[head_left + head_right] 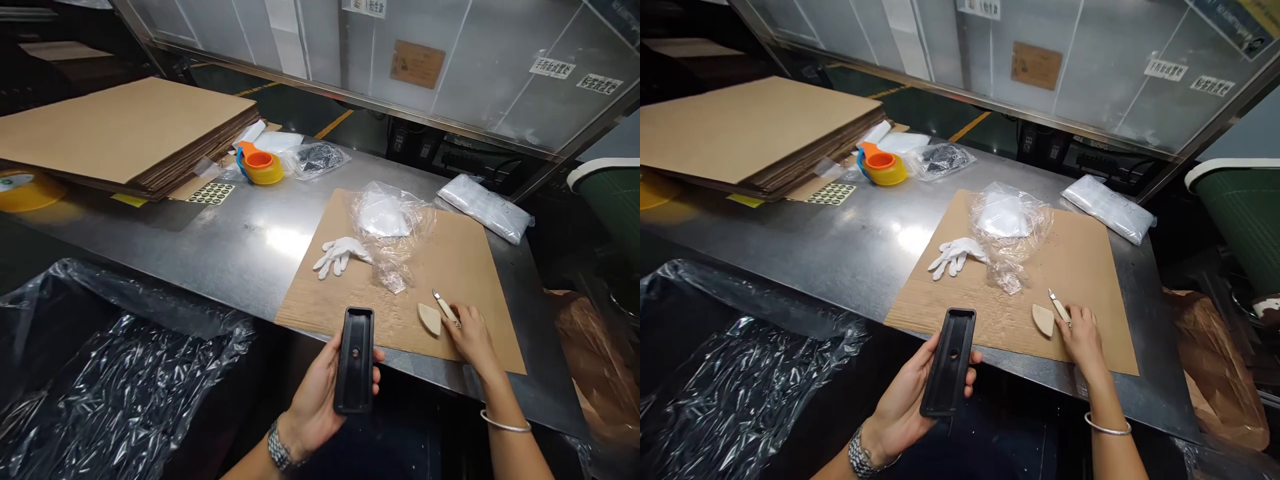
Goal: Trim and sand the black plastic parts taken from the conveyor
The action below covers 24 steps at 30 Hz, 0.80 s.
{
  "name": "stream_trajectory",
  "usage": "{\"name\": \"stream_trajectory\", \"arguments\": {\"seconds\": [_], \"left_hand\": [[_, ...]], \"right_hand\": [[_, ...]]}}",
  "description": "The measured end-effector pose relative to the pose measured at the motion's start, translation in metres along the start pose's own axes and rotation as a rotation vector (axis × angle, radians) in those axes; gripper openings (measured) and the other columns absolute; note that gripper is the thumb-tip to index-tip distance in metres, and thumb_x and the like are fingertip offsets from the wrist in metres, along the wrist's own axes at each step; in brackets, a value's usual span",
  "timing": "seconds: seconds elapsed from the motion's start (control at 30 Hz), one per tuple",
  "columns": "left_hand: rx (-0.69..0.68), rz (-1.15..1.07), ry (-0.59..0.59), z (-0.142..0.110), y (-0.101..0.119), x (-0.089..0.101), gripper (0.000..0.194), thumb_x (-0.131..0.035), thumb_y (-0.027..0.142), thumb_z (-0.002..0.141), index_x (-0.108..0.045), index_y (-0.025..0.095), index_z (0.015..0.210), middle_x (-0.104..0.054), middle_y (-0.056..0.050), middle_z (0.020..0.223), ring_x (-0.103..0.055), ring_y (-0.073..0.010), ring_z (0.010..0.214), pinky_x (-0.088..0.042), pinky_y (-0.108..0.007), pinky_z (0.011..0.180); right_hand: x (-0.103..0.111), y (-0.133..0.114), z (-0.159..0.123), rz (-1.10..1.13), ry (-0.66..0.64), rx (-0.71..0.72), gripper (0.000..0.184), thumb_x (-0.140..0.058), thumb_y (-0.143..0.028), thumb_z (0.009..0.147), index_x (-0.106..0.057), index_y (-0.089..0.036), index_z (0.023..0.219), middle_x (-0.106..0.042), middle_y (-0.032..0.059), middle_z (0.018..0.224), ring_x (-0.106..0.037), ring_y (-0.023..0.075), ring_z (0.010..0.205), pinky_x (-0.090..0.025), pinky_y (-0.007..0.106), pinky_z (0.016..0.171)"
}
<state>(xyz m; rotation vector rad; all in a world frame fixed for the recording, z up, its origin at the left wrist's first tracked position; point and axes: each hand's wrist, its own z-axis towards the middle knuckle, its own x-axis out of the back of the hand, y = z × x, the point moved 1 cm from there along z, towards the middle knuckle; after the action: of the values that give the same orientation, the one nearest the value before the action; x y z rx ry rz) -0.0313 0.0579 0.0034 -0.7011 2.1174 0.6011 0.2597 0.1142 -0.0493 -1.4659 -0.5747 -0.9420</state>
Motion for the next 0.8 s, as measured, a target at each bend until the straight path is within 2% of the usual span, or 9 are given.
{"name": "stream_trajectory", "arguments": {"seconds": [0.13,0.27,0.33,0.47,0.57,0.63,0.7,0.8], "left_hand": [[-0.061,-0.043,0.136,0.002,-0.001,-0.003,0.049,-0.034,0.042,0.090,-0.064,0.003,0.086,-0.065,-0.011,0.080,-0.062,-0.0161,0.063,-0.053,-0.027,0.061],[-0.188,-0.038,0.240,0.001,-0.001,0.000,0.048,-0.036,0.045,0.089,-0.064,0.006,0.083,-0.064,-0.009,0.077,-0.061,-0.0150,0.062,-0.052,-0.027,0.060],[-0.253,-0.036,0.257,0.000,-0.001,0.002,0.047,-0.036,0.046,0.089,-0.064,0.007,0.084,-0.064,-0.008,0.076,-0.060,-0.0149,0.063,-0.052,-0.026,0.061],[-0.351,-0.030,0.270,0.000,-0.001,0.006,0.048,-0.035,0.047,0.088,-0.064,0.009,0.085,-0.065,-0.008,0.074,-0.059,-0.0141,0.061,-0.051,-0.025,0.060],[-0.388,-0.024,0.278,0.001,-0.002,0.006,0.049,-0.036,0.050,0.087,-0.065,0.009,0.084,-0.065,-0.008,0.073,-0.059,-0.0140,0.060,-0.051,-0.025,0.059],[-0.404,-0.024,0.274,0.000,-0.002,0.006,0.050,-0.037,0.051,0.086,-0.065,0.009,0.082,-0.065,-0.008,0.072,-0.058,-0.0141,0.060,-0.050,-0.025,0.059],[-0.415,-0.025,0.264,-0.001,-0.004,0.007,0.051,-0.039,0.053,0.085,-0.065,0.009,0.082,-0.064,-0.008,0.072,-0.058,-0.0140,0.060,-0.049,-0.024,0.059],[-0.421,-0.011,0.259,-0.003,-0.005,0.008,0.052,-0.038,0.054,0.084,-0.065,0.009,0.081,-0.064,-0.008,0.073,-0.058,-0.0139,0.061,-0.049,-0.024,0.058]], "right_hand": [[0.004,0.006,0.005,-0.084,-0.023,-0.015,0.007,-0.046,-0.025,0.076,-0.050,-0.019,0.074,-0.051,0.0063,0.075,-0.051,0.0220,0.076,-0.038,0.035,0.070],[0.011,-0.021,-0.024,-0.075,-0.020,-0.072,0.018,-0.034,-0.029,0.086,-0.041,-0.022,0.071,-0.049,0.0021,0.064,-0.050,0.0178,0.061,-0.038,0.030,0.058],[0.011,-0.048,-0.053,0.023,-0.122,-0.045,0.027,-0.030,-0.036,0.090,-0.043,-0.022,0.071,-0.050,-0.0005,0.060,-0.050,0.0142,0.055,-0.039,0.026,0.054],[0.001,-0.111,-0.117,0.431,-0.566,0.110,0.037,-0.031,-0.040,0.093,-0.050,-0.021,0.067,-0.055,-0.0002,0.060,-0.053,0.0116,0.056,-0.040,0.022,0.055],[-0.009,-0.142,-0.146,0.518,-0.816,0.041,0.036,-0.031,-0.045,0.092,-0.054,-0.021,0.076,-0.056,-0.0014,0.055,-0.053,0.0110,0.050,-0.040,0.020,0.051],[-0.016,-0.152,-0.155,0.487,-0.883,-0.069,0.039,-0.032,-0.051,0.090,-0.055,-0.021,0.080,-0.054,-0.0026,0.049,-0.051,0.0105,0.046,-0.038,0.019,0.048],[-0.021,-0.157,-0.157,0.466,-0.894,-0.158,0.045,-0.030,-0.056,0.089,-0.056,-0.020,0.080,-0.048,-0.0042,0.042,-0.048,0.0096,0.041,-0.036,0.019,0.046],[-0.024,-0.162,-0.158,0.476,-0.919,-0.203,0.052,-0.025,-0.060,0.087,-0.055,-0.017,0.078,-0.038,-0.0059,0.037,-0.043,0.0084,0.036,-0.031,0.018,0.041]]}}
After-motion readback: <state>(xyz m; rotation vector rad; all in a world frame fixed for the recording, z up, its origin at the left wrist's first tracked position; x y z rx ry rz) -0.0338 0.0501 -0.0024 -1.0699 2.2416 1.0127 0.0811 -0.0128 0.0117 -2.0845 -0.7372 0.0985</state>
